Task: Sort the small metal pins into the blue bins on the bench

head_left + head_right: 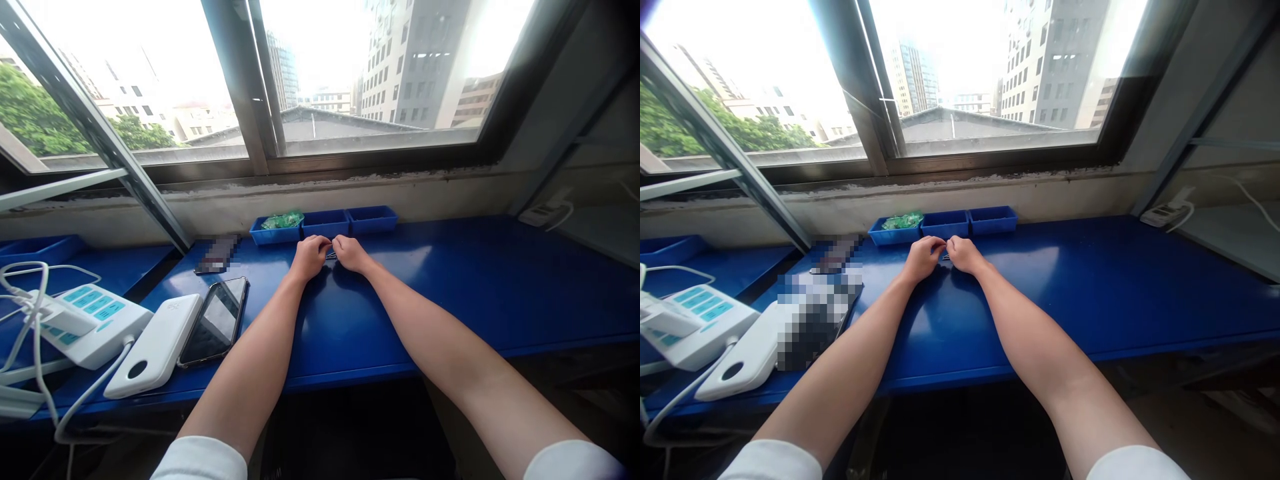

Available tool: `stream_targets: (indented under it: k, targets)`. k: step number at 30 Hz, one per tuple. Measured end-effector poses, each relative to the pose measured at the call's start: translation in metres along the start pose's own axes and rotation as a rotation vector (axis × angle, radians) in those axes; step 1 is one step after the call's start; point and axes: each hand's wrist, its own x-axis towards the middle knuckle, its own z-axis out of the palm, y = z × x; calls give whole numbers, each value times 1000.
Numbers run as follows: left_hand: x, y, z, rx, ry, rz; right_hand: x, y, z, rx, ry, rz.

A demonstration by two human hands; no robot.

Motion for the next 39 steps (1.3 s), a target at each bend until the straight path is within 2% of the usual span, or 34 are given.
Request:
stream_targets:
  k: [3,7,12,16,20,25,30,33,35,39]
  targets:
    - [0,1,1,-6,8,28,-1,-4,-5,-32,13,-18]
    - [0,1,2,-13,3,30,-1,-5,-10,65,43,-10]
    - [0,-5,5,-12,13,8,-1,-1,-8,318,65,-1]
    - [0,-10,7,13,7,-25,0,1,-7,596,25,15]
    - [0,-8,7,38,-24,-64,0,-1,-9,660,24,47]
    - [-2,-3,4,111,-71,-132,1,2,-10,464,153,117]
    - [-5,1,3,199,-222,-172,2,7,-7,48,227,92]
    - [-6,1,3,213,-284,-180,8,4,-9,-89,247,129]
    - [-6,0,4,210,-296,-188,15,0,-11,-152,218,147]
    - [-5,-1,5,195,-300,-194,34,-4,-17,-276,65,166]
